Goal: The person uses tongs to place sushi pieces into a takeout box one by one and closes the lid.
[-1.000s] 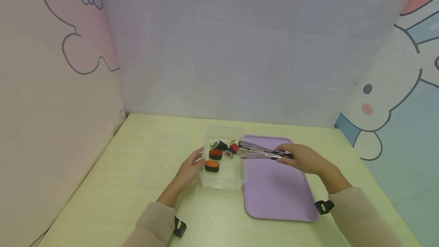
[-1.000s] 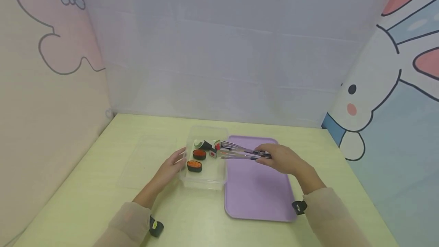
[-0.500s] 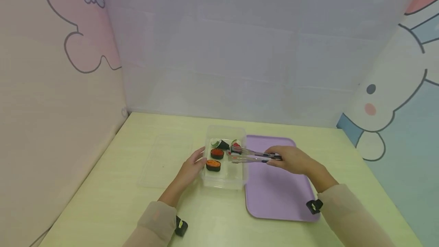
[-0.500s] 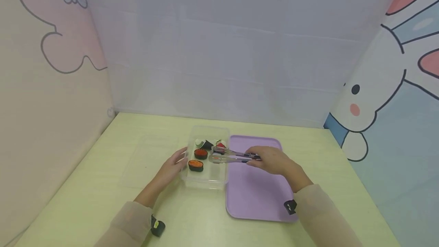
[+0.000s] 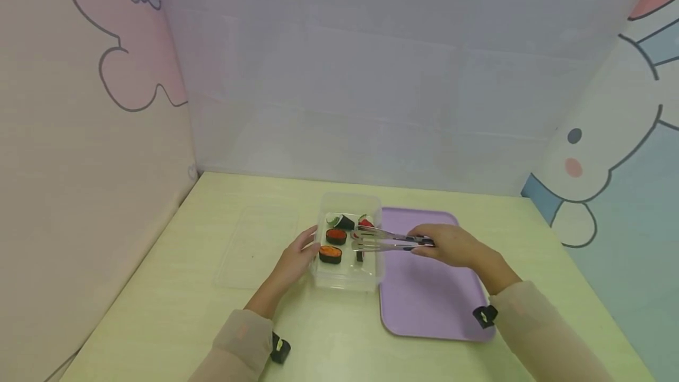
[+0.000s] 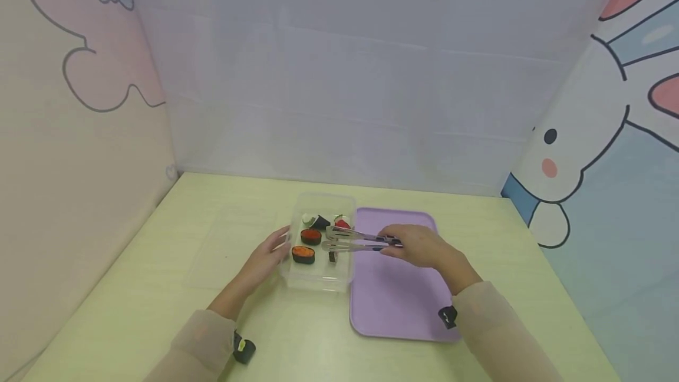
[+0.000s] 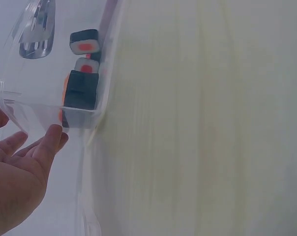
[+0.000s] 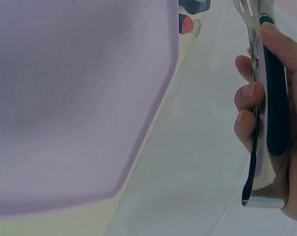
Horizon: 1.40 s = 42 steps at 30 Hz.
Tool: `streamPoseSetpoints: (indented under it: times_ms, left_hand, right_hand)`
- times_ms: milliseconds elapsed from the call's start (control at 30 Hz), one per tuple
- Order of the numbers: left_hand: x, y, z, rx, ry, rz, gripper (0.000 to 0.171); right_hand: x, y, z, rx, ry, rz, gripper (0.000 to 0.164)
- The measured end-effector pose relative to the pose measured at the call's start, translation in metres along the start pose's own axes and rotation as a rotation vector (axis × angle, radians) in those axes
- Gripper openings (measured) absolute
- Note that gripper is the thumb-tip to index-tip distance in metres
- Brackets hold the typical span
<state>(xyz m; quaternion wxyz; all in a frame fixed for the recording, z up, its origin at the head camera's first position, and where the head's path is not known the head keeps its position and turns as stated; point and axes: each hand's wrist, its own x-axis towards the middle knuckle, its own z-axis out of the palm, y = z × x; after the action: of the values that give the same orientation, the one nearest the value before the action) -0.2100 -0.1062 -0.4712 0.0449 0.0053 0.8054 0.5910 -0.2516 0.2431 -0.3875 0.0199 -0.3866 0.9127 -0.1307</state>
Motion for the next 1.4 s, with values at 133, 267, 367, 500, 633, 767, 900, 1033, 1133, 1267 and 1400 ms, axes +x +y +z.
streamPoseSetpoints:
  times_ms: [133, 267, 367, 500, 633, 767, 900, 1033, 1133, 1267, 1400]
  left_hand:
    - [0.000, 0.000, 0.001, -0.001, -0.003, -0.008, 0.051]
    - [0.001, 0.001, 0.001, 0.005, 0.001, -0.009, 0.051]
    - [0.002, 0.000, 0.001, 0.006, 0.002, -0.002, 0.050]
    - [0.002, -0.001, 0.001, 0.012, 0.000, 0.007, 0.050]
    - [0.002, -0.003, 0.001, 0.011, -0.001, 0.005, 0.050]
    - [0.003, -0.003, 0.001, 0.010, 0.002, -0.007, 0.050]
    - [0.002, -0.002, 0.000, 0.008, -0.001, -0.014, 0.050]
    - [0.001, -0.002, -0.001, 0.013, -0.002, -0.018, 0.051]
    - [0.001, -0.002, -0.001, 0.015, -0.003, -0.021, 0.051]
    - [0.000, -0.003, -0.003, 0.010, -0.007, -0.031, 0.052]
    - [0.000, -0.005, -0.005, 0.017, -0.007, -0.031, 0.052]
  right_hand:
    - [-0.005, 0.001, -0.004, 0.021, -0.005, 0.043, 0.029]
    - [-0.015, 0.004, -0.008, 0.057, 0.005, 0.107, 0.032]
    - [-0.025, 0.007, -0.011, 0.084, 0.020, 0.176, 0.038]
    - [-0.036, 0.010, -0.012, 0.105, 0.052, 0.272, 0.042]
    - [-0.047, 0.010, -0.014, 0.140, 0.093, 0.356, 0.047]
    - [-0.056, 0.012, -0.009, 0.200, 0.164, 0.439, 0.054]
    - [-0.062, 0.013, 0.002, 0.240, 0.245, 0.537, 0.059]
    - [-0.068, 0.014, 0.011, 0.320, 0.273, 0.644, 0.067]
    - [-0.074, 0.017, 0.016, 0.408, 0.276, 0.712, 0.072]
    - [-0.081, 0.021, 0.023, 0.535, 0.289, 0.761, 0.072]
    - [-0.086, 0.028, 0.031, 0.629, 0.320, 0.791, 0.068]
